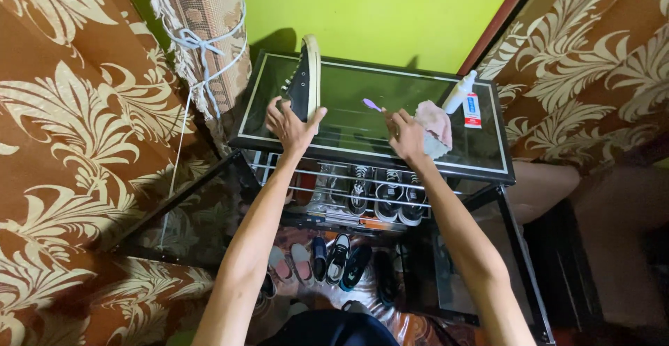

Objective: Cleaning a pair of black sneakers using a toothbrush, cleaning spray, and a cloth.

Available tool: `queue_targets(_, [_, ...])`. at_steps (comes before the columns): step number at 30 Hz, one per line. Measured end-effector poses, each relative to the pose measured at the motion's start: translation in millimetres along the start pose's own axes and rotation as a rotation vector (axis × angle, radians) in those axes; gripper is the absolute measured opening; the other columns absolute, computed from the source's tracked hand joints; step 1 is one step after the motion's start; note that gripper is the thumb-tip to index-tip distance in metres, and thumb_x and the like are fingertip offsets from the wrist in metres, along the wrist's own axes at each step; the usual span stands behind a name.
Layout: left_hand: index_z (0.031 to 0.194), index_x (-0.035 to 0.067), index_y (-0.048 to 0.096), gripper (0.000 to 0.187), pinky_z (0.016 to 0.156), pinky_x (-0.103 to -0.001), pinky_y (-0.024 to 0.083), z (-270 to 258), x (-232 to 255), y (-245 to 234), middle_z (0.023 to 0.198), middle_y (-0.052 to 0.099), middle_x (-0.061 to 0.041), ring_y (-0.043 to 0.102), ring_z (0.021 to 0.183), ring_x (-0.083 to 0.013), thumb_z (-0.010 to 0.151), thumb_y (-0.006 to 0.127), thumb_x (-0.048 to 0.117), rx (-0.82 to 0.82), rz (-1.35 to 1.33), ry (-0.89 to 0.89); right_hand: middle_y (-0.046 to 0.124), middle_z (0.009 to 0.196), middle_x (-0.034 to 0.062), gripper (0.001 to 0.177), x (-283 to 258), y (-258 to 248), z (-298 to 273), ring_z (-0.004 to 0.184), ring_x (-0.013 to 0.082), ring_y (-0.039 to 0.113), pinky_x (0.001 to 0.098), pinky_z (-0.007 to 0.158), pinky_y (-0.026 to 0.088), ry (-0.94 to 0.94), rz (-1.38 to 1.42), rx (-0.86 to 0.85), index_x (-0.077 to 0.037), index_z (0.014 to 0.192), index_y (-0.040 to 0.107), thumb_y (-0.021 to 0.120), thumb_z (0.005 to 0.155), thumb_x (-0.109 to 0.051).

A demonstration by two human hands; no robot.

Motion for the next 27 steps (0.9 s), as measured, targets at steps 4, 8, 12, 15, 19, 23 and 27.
queue_targets(4, [0.102,0.0,0.056,0.089,0.103,-0.065,0.026,5.8,17.5,-3.5,0.131,0.042,-0.02,0.041,0.124,-0.0432,0.066,0.077,0.079,-0.017,0.01,0.009,0.058,0.086,0.0025,0.009,1.3,1.8,-4.6,0.072,0.0345,0.069,0.0445,0.063,0.056,-0.004,-0.006,0.012,-0.023,0.105,0.068,0.063,0.1,-0.018])
queue_targets(8, [0.103,-0.002,0.058,0.066,0.1,-0.068,0.037,4.5,26.8,-11.0,0.136,0.039,-0.019,0.046,0.12,-0.0431,0.054,0.086,0.032,-0.049,-0.069,0.054,0.055,0.085,0.0034,0.004,-22.0,-17.1,-5.0,0.07,0.0361,0.067,0.0458,0.061,0.055,-0.042,-0.023,-0.005,-0.02,0.095,0.064,0.062,0.096,-0.017])
queue_targets(12, [0.108,0.0,0.056,0.07,0.102,-0.066,0.038,-1.9,-2.5,-3.9,0.14,0.04,-0.02,0.046,0.125,-0.0462,0.049,0.085,0.022,-0.046,-0.224,0.232,0.052,0.082,0.0024,0.008,-33.7,-28.7,-12.0,0.069,0.0339,0.066,0.0419,0.06,0.055,-0.092,-0.032,0.015,-0.019,0.088,0.061,0.061,0.096,-0.016])
queue_targets(15, [0.115,0.0,0.053,0.076,0.108,-0.062,0.036,-1.7,-15.6,-15.3,0.141,0.04,-0.023,0.044,0.129,-0.0474,0.048,0.082,0.019,-0.096,-0.301,0.391,0.052,0.085,0.003,0.009,-40.2,-28.7,-20.3,0.07,0.034,0.066,0.0416,0.063,0.056,-0.131,-0.02,0.025,-0.022,0.098,0.065,0.061,0.097,-0.014])
queue_targets(19, [0.112,-0.002,0.056,0.067,0.115,-0.061,0.033,5.5,-18.6,-18.7,0.144,0.037,-0.024,0.038,0.136,-0.0485,0.056,0.082,0.023,-0.31,-0.325,0.462,0.055,0.087,-0.0004,0.016,-55.0,-14.2,-16.8,0.063,0.0322,0.065,0.0424,0.058,0.055,-0.193,-0.011,0.055,-0.026,0.099,0.065,0.059,0.095,-0.012])
queue_targets(23, [0.114,-0.003,0.059,0.071,0.119,-0.057,0.034,9.1,-10.7,-22.4,0.146,0.037,-0.021,0.038,0.14,-0.0473,0.053,0.083,0.025,-0.461,-0.255,0.6,0.062,0.095,-0.0035,0.021,-70.1,-4.3,-10.9,0.065,0.0277,0.068,0.0369,0.057,0.057,-0.246,0.044,0.068,-0.029,0.106,0.068,0.056,0.098,-0.014])
queue_targets(27, [0.121,-0.002,0.057,0.075,0.117,-0.057,0.04,3.7,-6.9,-20.7,0.155,0.032,-0.023,0.041,0.139,-0.0495,0.055,0.079,0.025,-0.542,-0.319,0.54,0.063,0.097,-0.0037,0.024,-74.6,-3.2,-8.2,0.067,0.0247,0.069,0.0346,0.058,0.057,-0.276,0.085,0.078,-0.029,0.109,0.069,0.055,0.097,-0.013])
Point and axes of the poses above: each hand's wrist, its own z-axis towards the middle knuckle, its own y-axis out of the palm, x = y × z, the point moved 1 cm from there along z, towards the middle knuckle
